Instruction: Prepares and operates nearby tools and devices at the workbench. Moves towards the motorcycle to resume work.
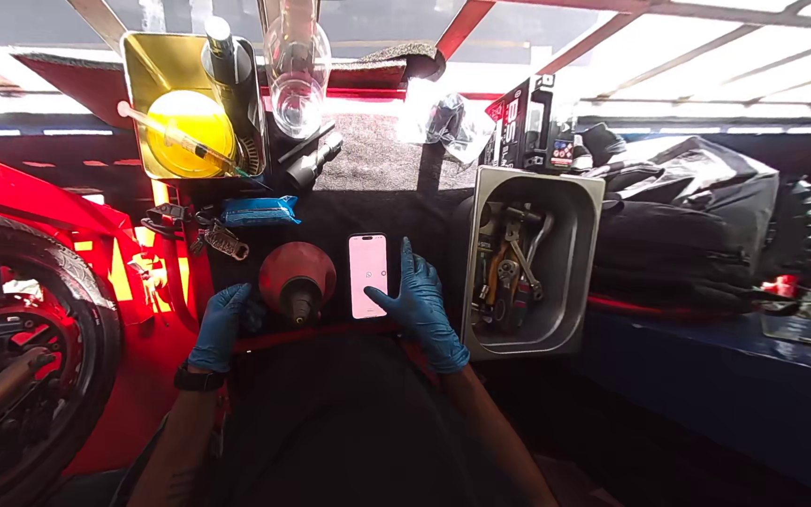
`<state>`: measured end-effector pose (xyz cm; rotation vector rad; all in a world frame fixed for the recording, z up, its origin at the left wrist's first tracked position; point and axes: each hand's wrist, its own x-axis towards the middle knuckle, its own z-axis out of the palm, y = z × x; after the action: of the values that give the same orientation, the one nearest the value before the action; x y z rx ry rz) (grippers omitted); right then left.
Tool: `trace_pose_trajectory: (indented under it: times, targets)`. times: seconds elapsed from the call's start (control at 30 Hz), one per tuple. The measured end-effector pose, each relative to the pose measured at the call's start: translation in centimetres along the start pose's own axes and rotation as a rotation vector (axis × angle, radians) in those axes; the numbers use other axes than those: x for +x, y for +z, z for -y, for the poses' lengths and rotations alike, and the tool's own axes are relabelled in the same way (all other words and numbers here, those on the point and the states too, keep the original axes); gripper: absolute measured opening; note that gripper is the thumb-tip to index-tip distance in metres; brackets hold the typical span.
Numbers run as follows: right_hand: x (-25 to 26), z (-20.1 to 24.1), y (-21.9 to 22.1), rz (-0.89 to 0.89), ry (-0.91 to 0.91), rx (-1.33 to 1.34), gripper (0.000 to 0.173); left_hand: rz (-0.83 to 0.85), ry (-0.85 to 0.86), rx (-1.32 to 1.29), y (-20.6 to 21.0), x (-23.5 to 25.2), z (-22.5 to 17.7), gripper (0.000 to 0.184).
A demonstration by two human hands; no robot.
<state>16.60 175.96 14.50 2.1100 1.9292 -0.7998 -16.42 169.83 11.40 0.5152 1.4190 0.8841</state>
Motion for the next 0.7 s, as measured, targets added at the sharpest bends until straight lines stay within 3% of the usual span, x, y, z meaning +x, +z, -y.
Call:
trace_pose_trajectory:
  times: [0.7]
  targets:
    - [0.15, 0.17, -0.49, 0.019, 0.002, -0.014, 0.117, -0.009, 0.002, 0.008, 0.28, -0.33, -0.47, 0.036]
